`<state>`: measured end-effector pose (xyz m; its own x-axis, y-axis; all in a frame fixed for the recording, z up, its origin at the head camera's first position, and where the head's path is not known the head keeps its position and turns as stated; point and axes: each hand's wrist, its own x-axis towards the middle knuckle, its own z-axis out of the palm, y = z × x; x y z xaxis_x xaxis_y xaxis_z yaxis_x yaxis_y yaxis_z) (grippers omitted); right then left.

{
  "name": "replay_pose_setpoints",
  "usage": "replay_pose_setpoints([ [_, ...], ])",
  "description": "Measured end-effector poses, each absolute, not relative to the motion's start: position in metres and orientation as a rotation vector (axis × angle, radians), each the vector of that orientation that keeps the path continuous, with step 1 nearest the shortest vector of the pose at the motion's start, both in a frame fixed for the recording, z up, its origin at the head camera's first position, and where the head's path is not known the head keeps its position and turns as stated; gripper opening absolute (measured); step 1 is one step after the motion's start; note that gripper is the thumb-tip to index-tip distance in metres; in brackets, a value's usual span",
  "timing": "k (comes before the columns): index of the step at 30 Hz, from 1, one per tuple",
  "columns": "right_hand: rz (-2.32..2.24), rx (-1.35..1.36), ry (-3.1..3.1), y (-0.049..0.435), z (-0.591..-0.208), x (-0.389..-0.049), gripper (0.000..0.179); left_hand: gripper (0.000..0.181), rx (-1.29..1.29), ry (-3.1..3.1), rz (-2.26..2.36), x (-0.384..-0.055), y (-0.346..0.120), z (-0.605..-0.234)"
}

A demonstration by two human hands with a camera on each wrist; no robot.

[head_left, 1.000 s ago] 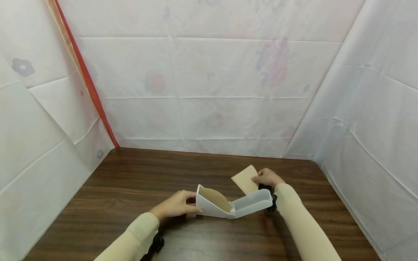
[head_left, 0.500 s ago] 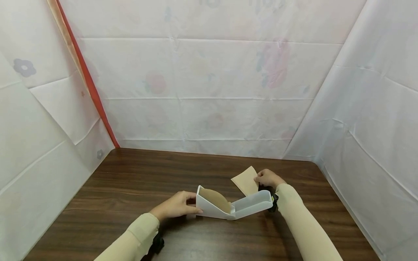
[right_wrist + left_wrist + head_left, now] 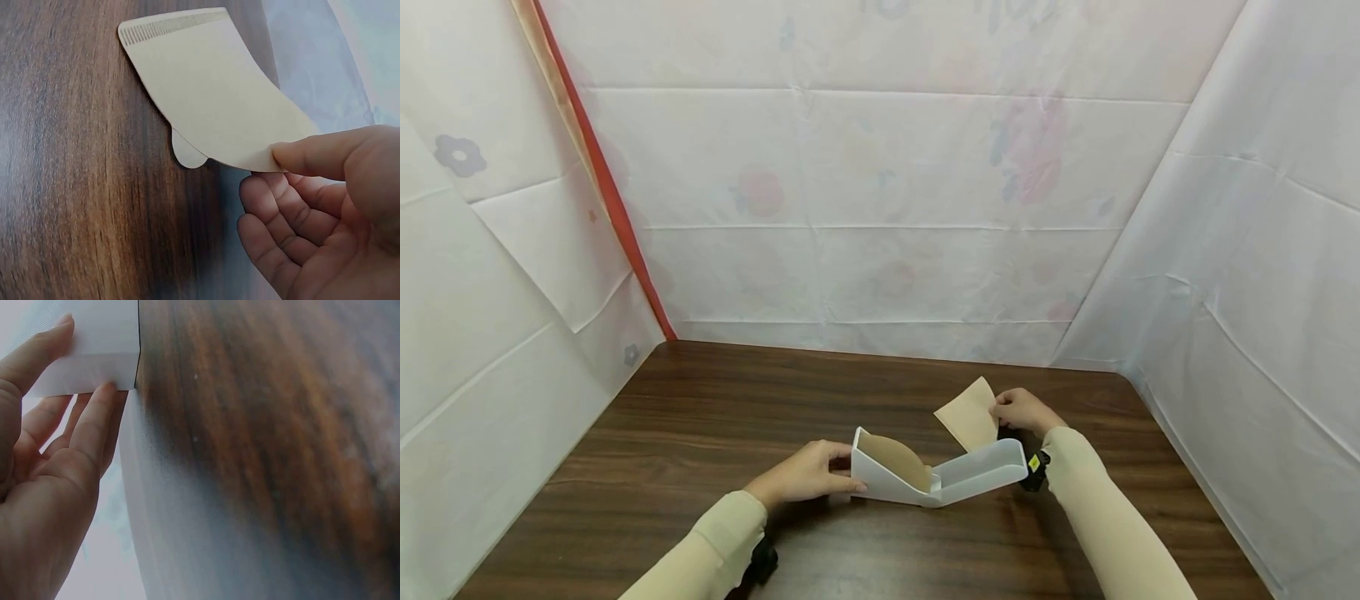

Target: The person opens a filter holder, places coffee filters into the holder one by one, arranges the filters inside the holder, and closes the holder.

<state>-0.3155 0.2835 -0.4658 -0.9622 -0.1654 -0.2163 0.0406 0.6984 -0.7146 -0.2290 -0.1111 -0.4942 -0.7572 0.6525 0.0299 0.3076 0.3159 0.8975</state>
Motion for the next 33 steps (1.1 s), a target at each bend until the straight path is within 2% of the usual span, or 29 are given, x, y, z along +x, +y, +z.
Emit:
replay_pose_setpoints([
  [8,-1.205,-0.101,2.654,0.287,-0.453,-0.311,0.015,0.032,0.852,2.212,1.453,-0.228,-0.111,-0.492],
  [20,-1.025,-0.294,2.851,0.278,-0.424,-0.302,0.020,0.032,0.871,2.253,1.411,-0.228,-0.111,-0.491],
  [33,-0.998,-0.514,2.976,0.266,-0.392,-0.282,0.014,0.033,0.857,2.286,1.377,-0.229,-0.112,-0.492],
])
